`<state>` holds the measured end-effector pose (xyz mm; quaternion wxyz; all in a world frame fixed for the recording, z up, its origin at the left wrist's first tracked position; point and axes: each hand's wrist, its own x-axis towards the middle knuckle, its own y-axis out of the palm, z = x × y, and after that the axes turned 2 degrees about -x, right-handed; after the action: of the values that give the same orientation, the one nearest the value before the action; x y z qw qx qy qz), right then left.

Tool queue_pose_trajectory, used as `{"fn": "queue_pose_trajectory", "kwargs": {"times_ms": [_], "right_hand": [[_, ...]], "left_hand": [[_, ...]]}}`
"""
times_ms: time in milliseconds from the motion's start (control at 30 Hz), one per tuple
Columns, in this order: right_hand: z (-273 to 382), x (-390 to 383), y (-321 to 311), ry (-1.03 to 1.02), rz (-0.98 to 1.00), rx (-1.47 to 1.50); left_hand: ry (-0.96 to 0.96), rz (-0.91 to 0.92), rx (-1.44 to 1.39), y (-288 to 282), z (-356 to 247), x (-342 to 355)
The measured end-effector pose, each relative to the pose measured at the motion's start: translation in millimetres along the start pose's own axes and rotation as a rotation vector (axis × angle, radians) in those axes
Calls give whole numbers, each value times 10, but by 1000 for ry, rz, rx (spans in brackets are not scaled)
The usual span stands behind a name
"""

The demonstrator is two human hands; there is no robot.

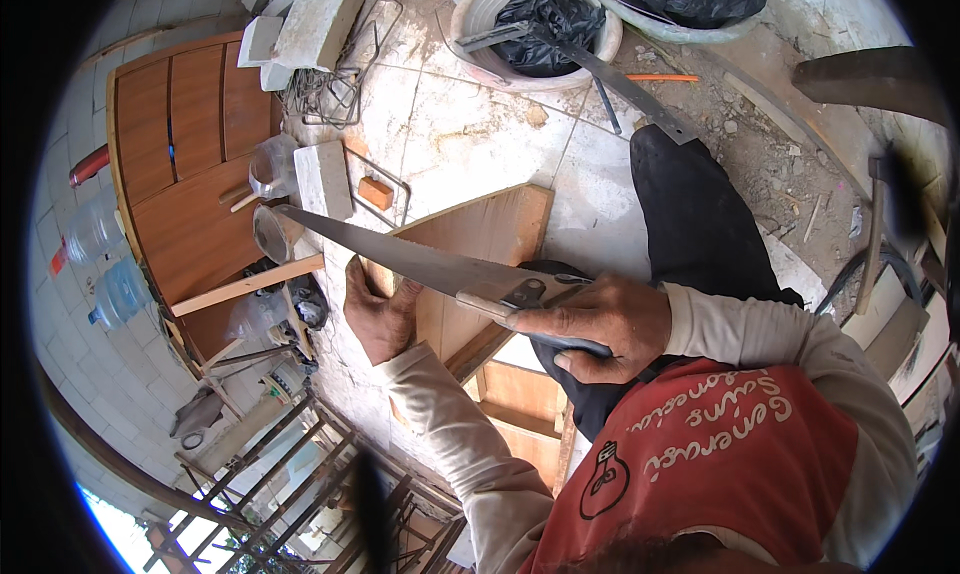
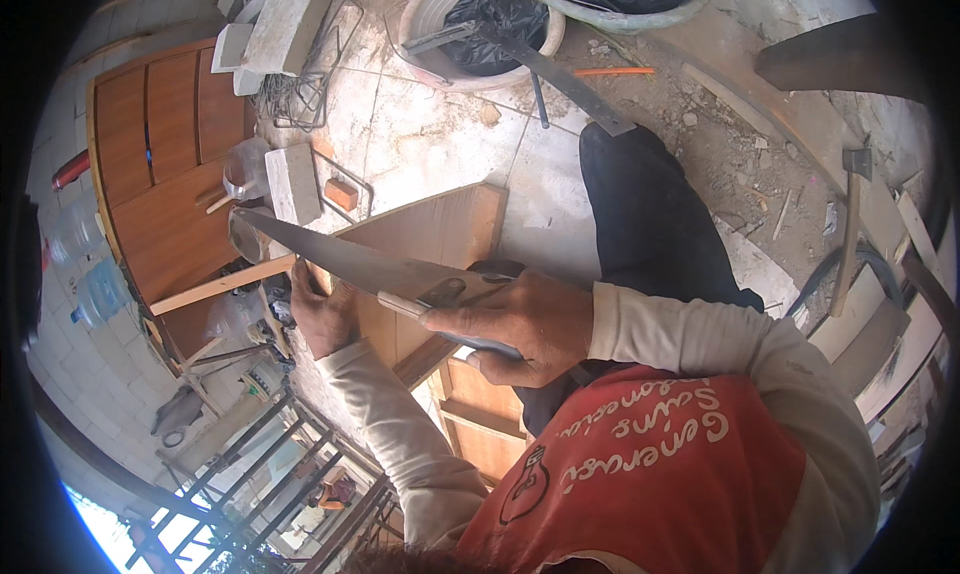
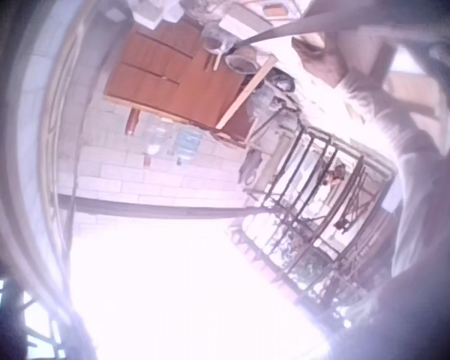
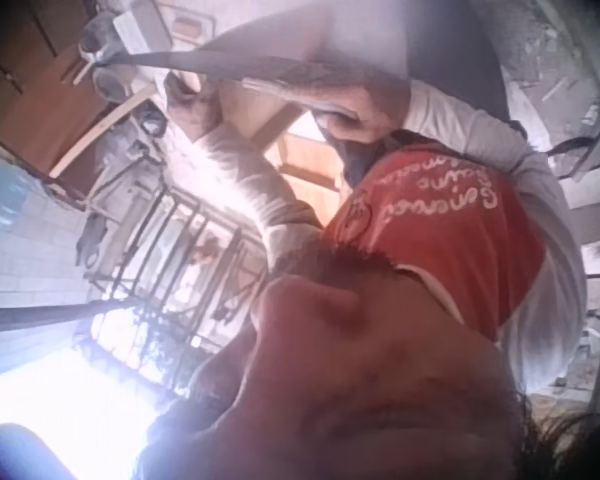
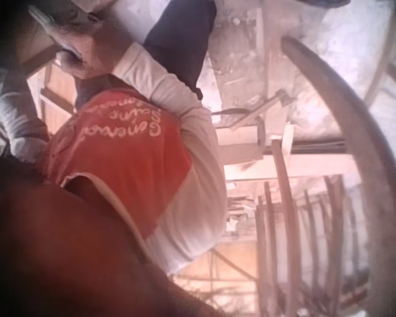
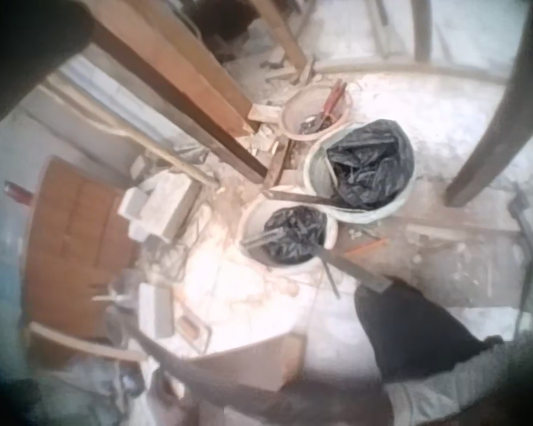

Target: The person builds a wooden frame by aligning wood pieces, hammering nails to join the segments, measuring and marking a section with a ruler and pencil, and cutting wood with a saw.

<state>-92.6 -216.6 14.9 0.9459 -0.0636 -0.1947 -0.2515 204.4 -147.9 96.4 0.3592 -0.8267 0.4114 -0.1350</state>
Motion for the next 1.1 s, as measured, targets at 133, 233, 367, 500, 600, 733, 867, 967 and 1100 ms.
{"fn": "queue_pose_trajectory", "kwargs": {"times_ms": [133,233,367,500,600,733,867,967,1100], "right_hand": [[-5,118,46,-141,-65,-32],[54,-11,-20,-170,-84,33],[45,-37,1,-108,-93,6],[-36,464,161,-7,-34,13],[27,606,108,31,-8,-71],[157,68,-302,99,-227,233],[144,-321,-794,177,-333,-109],[48,-145,-1038,148,-305,-446],[-400,296,-1299,91,-197,-942]], "left_hand": [[20,16,-9,-52,18,6],[30,18,56,-62,61,41],[60,-4,41,-49,101,19],[82,-5,104,8,94,-75],[32,-15,142,19,37,-94],[-65,-24,126,31,-64,-130],[86,-94,372,215,-159,-411],[158,-176,475,340,-217,-617],[85,-146,521,391,-274,-690]]}}
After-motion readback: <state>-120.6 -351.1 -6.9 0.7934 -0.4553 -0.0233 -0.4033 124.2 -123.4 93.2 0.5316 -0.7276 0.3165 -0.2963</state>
